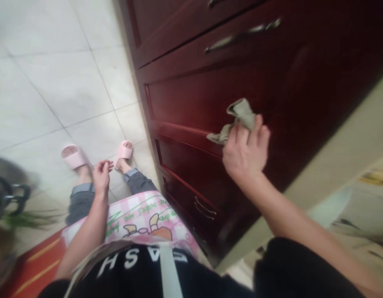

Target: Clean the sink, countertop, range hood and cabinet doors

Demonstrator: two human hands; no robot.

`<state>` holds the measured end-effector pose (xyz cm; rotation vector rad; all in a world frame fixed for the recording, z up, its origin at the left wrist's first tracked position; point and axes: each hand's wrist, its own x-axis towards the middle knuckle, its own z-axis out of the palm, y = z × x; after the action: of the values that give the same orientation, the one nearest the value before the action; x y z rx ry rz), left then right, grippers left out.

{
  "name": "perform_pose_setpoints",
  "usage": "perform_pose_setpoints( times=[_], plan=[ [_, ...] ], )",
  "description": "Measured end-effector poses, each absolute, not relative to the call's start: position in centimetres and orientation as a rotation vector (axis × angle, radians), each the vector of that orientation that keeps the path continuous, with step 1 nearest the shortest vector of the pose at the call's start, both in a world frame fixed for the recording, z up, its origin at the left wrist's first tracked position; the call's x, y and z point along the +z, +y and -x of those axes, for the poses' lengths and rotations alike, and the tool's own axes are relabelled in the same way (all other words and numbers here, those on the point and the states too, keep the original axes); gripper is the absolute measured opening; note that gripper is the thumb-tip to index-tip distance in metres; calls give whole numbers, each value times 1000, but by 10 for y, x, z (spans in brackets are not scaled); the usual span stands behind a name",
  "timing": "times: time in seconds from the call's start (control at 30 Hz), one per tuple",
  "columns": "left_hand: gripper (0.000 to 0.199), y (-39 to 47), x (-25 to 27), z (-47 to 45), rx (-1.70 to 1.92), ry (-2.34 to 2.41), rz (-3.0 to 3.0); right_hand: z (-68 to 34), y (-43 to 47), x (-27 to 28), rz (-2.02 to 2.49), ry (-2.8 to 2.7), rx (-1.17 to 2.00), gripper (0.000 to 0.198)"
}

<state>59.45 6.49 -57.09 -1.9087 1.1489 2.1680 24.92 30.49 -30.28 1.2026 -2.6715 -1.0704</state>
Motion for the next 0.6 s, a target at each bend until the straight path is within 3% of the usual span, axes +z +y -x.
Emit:
perform_pose_setpoints(
  times=[0.13, 0.37, 0.6],
  plan=[
    [23, 68, -569, -596, 2151, 1188, 1909, -277, 317, -363, -1340, -2752, -1177, 62],
    [28, 74, -564, -605, 2102, 1215, 1868, -256, 266, -526, -1626, -3146, -1092, 57],
    [34, 85, -557, -614, 2062, 1225, 1849, -246, 231, -662, -1728, -3264, -1250, 57]
  ],
)
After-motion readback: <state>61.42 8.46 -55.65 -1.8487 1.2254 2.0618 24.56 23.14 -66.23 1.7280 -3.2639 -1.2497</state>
